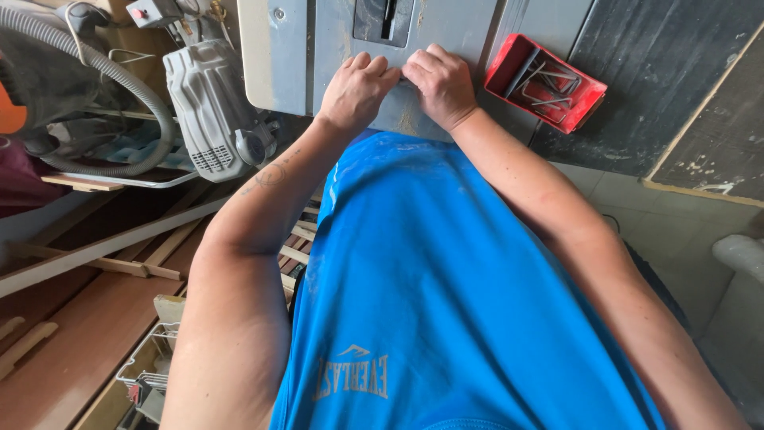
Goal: Inserting small metal pins into the plate of a table saw to adjust or assemble components.
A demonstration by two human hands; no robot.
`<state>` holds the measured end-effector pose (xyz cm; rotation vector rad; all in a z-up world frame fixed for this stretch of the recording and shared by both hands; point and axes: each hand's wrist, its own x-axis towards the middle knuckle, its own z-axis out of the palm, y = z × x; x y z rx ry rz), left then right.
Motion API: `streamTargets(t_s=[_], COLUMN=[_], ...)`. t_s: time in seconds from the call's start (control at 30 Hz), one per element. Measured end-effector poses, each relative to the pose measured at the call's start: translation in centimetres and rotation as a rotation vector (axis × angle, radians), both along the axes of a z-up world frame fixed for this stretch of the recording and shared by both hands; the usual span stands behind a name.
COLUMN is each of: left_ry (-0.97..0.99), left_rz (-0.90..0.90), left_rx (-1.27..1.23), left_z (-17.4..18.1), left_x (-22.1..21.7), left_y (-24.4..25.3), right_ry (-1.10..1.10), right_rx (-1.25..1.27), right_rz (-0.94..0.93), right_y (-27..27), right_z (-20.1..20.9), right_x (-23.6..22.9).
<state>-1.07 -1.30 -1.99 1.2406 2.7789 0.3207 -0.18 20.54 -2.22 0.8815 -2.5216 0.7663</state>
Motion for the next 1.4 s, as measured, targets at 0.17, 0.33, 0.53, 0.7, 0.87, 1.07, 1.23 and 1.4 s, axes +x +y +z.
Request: streamTargets(t_s=[0.17, 0.33, 0.53, 0.7, 0.87, 1.07, 1.23, 1.4], left_ry=[-0.009, -0.035, -0.034, -0.065, -0.17, -0.196, -0.101, -0.046], left_rz=[-0.021, -0.009, -0.043, -0.04, 0.008, -0.017, -0.055, -0.066], left_rx=[-0.014, -0.033, -0.018, -0.015, -0.017, 0.001, -0.028, -0.05], left_z=[0.1, 0.1, -0.6, -0.9, -0.4, 0.4, 0.4, 0.0], left_x=[-0.2, -0.4, -0.8, -1.0, -1.1, -1.6, -1.7, -2.2], left_y=[-0.2, 0.0, -0.1, -0.1, 0.1, 0.9, 0.8, 0.7], right_ry=[0.018, -0.002, -0.157, -0.199, -0.134, -0.172, -0.226, -0.212], right_rx=[0.0, -0.015, -0.137, -0.181, -0.152, -0.15, -0.203, -0.207], right_rz=[0.006, -0.002, 0.028, -0.015, -0.055, -0.034, -0.024, -0.029], right_y=[-0.2, -0.2, 0.5, -0.3, -1.0, -0.1, 0.6, 0.7], right_z=[-0.1, -0.5, -0.6, 0.1, 0.2, -0.1, -1.4, -1.1], right_x=[0.2, 0.5, 0.6, 0.8, 0.5, 0.5, 1.2, 1.0])
